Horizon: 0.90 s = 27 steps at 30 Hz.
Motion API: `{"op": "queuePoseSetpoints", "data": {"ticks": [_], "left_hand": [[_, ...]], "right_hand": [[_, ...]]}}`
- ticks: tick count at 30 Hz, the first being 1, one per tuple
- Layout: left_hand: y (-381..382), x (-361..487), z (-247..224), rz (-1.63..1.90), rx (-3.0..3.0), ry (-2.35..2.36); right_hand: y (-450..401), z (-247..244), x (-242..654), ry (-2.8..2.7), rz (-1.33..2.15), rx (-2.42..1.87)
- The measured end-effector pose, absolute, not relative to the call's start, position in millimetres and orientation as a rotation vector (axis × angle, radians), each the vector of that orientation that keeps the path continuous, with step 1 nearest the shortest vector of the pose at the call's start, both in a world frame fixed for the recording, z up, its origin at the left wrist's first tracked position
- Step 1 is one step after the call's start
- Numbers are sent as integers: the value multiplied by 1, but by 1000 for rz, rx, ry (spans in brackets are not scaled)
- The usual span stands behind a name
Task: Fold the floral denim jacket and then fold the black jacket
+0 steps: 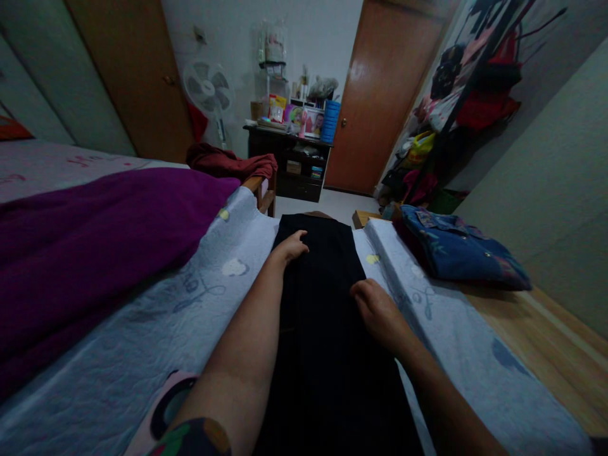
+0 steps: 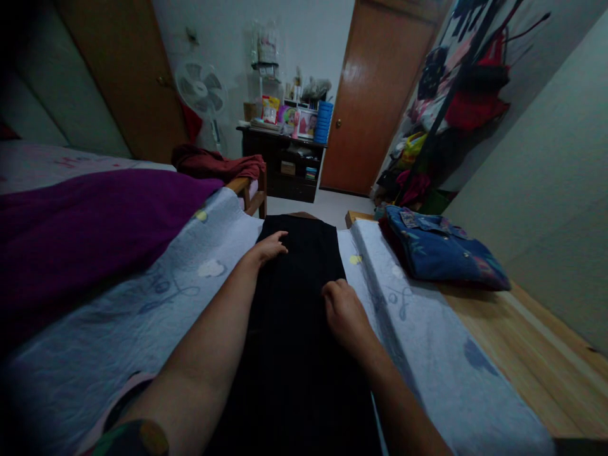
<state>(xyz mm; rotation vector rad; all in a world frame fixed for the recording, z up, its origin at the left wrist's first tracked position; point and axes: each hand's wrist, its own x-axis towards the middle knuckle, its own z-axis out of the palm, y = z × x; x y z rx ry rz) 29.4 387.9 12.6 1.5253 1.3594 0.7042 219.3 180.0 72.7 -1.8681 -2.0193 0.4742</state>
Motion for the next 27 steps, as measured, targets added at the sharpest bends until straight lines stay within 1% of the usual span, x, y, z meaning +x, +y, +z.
{"op": "queuePoseSetpoints", "data": {"ticks": [1,2,4,6,8,10,12,17,19,23,27], "left_hand": [[386,29,13,716,1526,1343],[385,29,14,730,1522,1324],[382,30,14,777,1494,1268],[381,30,13,819,1445,1178],[381,31,11,805,1390,1106],[382,31,9,774,1340,1108],[383,32,7,782,1305,1159],[386,34,2,841,1275,1216],[387,35,0,856,1264,1219],[388,35,-3,885,1245,1213],[388,35,-2,902,1235,1195]], "right_hand": [[184,66,232,-1987,380,-1959],[186,59,243,-1970,399,-2024],[184,50,260,-1979,641,-2000],[177,47,269,-1990,879,-1841],[169,49,272,-1969,1026,-1688],[163,51,271,-1948,1087,-1629],[163,50,268,-1981,1014,-1639],[180,37,255,-2046,488,-1757],[187,33,249,-2055,363,-1832],[199,30,238,-2132,261,-1941],[206,20,234,-2160,229,-1892]]}}
